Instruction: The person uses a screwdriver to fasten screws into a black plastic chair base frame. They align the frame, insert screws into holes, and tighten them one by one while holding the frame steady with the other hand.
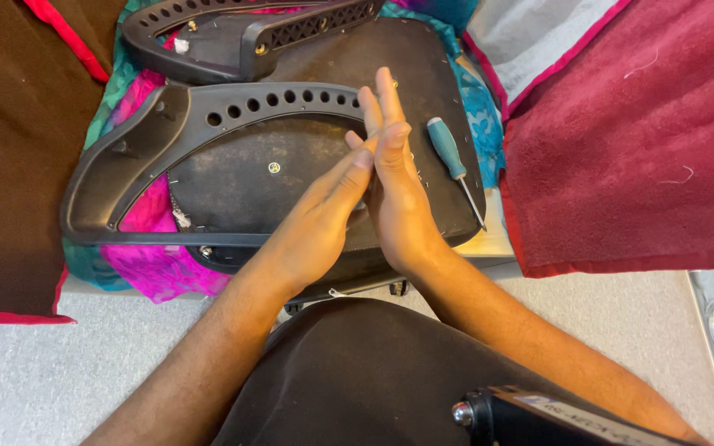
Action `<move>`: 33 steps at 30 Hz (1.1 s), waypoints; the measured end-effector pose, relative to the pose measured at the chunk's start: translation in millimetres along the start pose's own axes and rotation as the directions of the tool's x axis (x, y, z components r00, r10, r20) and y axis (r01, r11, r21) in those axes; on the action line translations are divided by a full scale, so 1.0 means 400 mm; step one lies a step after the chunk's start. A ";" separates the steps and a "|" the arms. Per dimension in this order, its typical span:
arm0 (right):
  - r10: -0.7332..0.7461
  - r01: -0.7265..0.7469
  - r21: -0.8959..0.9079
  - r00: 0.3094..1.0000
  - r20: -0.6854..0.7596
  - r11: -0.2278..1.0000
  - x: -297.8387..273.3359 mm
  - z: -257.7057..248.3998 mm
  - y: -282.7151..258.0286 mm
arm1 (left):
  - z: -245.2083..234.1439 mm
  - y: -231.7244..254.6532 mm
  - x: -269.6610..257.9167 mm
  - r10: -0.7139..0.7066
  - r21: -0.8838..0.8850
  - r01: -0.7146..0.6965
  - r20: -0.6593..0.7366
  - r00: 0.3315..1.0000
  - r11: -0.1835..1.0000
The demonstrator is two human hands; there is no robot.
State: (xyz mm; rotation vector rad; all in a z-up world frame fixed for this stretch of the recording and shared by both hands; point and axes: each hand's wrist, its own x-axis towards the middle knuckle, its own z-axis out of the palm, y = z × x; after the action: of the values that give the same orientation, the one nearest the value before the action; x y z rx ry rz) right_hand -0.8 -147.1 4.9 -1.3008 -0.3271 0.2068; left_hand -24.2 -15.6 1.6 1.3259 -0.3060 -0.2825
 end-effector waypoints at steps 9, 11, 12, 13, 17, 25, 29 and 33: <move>0.149 -0.144 -0.142 0.989 0.022 0.979 -0.037 -0.019 0.047 | -0.087 -0.081 -0.006 0.089 0.336 -0.004 -0.237 0.968 0.942; 0.133 -0.142 -0.200 0.989 -0.059 0.969 -0.045 -0.050 0.081 | -0.121 -0.107 -0.028 0.081 0.433 0.085 -0.350 0.933 0.897; 0.120 -0.139 -0.230 0.988 -0.096 0.963 -0.046 -0.071 0.101 | -0.141 -0.117 -0.038 0.103 0.477 0.115 -0.406 0.908 0.871; 0.126 -0.166 -0.217 0.974 -0.189 0.962 -0.049 -0.095 0.121 | -0.159 -0.127 -0.046 0.127 0.517 0.148 -0.459 0.880 0.843; -0.022 -0.167 -0.319 0.858 -0.513 0.933 -0.064 -0.232 0.196 | -0.204 -0.158 -0.086 0.236 0.735 0.234 -0.474 0.848 0.636; -0.438 -0.219 -0.878 0.799 -0.412 0.427 -0.060 -0.486 0.243 | -0.157 -0.158 -0.063 0.190 0.846 0.141 -0.273 0.943 0.514; -0.283 -0.322 -0.870 0.854 -0.437 0.373 -0.026 -0.531 0.263 | -0.132 -0.138 -0.054 0.039 0.861 0.239 -0.286 0.957 0.449; -0.242 -0.330 -0.890 0.879 -0.412 0.315 -0.010 -0.564 0.297 | -0.120 -0.131 -0.050 -0.040 0.909 0.275 -0.277 0.960 0.314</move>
State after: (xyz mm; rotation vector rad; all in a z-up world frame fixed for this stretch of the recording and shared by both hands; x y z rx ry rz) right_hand 78.3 -322.6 -162.3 -2.5359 0.0932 -0.3732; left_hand -26.3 23.5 -60.8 2.5969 -0.1365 -0.0977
